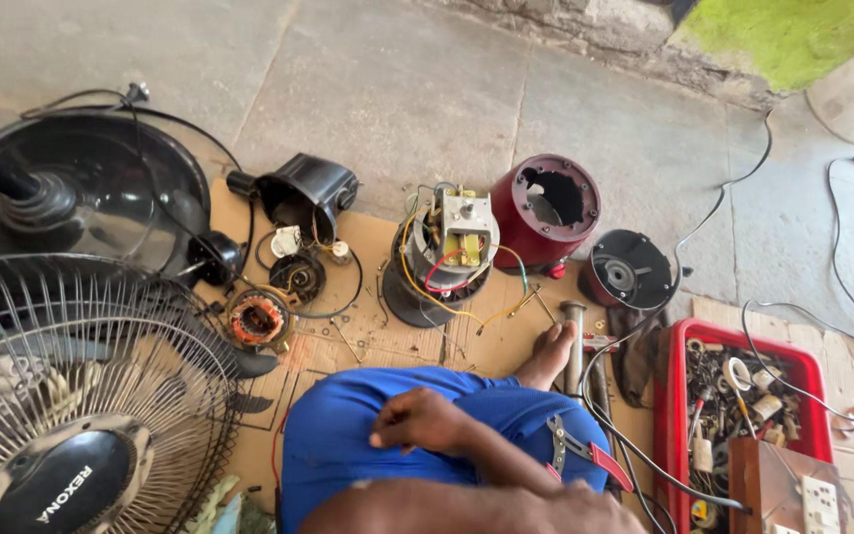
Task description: The person repairs a fan motor by connecting and stripping wires using pliers and a screwdriver, and adjusting internal components while sitting on the floor.
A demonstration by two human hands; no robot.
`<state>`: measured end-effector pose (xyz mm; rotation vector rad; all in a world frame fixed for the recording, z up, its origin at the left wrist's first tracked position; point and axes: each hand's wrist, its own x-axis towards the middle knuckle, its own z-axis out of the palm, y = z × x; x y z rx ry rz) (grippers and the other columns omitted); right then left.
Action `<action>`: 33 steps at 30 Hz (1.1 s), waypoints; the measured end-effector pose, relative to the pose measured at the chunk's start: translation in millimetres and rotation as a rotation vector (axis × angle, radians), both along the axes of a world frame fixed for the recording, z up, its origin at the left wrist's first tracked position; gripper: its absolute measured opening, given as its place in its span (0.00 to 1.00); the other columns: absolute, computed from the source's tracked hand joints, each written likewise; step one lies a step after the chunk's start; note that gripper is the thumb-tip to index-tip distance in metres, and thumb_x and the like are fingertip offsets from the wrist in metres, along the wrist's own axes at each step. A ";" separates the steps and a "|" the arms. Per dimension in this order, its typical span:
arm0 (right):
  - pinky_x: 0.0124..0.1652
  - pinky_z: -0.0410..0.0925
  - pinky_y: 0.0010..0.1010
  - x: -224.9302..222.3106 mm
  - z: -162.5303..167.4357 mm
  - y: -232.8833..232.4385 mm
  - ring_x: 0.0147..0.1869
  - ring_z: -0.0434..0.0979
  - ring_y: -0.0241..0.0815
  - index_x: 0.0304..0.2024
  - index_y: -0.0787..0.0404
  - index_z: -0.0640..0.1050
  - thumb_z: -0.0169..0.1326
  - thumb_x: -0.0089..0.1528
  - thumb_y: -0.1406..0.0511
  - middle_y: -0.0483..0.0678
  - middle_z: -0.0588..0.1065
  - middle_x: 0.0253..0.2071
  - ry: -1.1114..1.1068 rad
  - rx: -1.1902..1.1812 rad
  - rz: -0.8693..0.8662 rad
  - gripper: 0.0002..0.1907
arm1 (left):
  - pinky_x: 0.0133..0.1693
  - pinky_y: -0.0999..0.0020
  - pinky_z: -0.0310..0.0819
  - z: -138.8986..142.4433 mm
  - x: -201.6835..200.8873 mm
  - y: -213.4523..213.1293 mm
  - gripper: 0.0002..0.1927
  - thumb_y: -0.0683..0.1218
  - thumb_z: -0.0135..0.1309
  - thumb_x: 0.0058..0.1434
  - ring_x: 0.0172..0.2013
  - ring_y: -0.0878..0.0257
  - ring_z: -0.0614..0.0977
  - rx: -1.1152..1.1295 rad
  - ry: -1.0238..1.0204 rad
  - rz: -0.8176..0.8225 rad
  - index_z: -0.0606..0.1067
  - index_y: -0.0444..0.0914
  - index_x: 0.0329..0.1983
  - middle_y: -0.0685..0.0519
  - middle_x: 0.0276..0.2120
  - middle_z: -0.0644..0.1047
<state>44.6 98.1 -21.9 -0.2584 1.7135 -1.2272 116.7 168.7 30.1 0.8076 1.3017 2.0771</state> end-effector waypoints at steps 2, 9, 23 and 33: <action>0.29 0.71 0.25 0.0 3.6 -19.4 0.30 0.76 0.32 0.33 0.60 0.82 0.69 0.58 0.60 0.43 0.77 0.28 -0.280 0.021 -0.170 0.11 | 0.47 0.65 0.78 3.9 1.6 -2.4 0.06 0.40 0.58 0.66 0.40 0.60 0.82 0.002 -0.034 -0.047 0.76 0.35 0.44 0.48 0.38 0.80; 0.22 0.68 0.27 -18.9 21.8 -36.9 0.23 0.73 0.35 0.30 0.58 0.82 0.70 0.55 0.59 0.45 0.76 0.24 -0.475 0.109 -0.224 0.12 | 0.47 0.65 0.78 18.1 -6.1 -24.4 0.06 0.40 0.58 0.66 0.40 0.61 0.82 0.010 -0.117 0.035 0.76 0.35 0.44 0.48 0.38 0.80; 0.17 0.62 0.30 -10.9 39.8 -52.2 0.16 0.69 0.38 0.21 0.62 0.79 0.73 0.51 0.56 0.48 0.74 0.18 -0.276 0.254 -0.386 0.19 | 0.47 0.67 0.79 54.8 -32.0 -101.4 0.05 0.40 0.57 0.68 0.40 0.63 0.82 0.050 -0.219 0.445 0.76 0.35 0.46 0.49 0.38 0.80; 0.34 0.73 0.34 -9.5 42.8 -41.5 0.31 0.80 0.43 0.30 0.60 0.85 0.65 0.51 0.44 0.51 0.81 0.29 0.103 0.500 -0.244 0.27 | 0.48 0.68 0.79 68.4 -47.5 -138.5 0.05 0.39 0.56 0.69 0.40 0.65 0.82 0.017 -0.248 0.622 0.76 0.35 0.46 0.50 0.38 0.80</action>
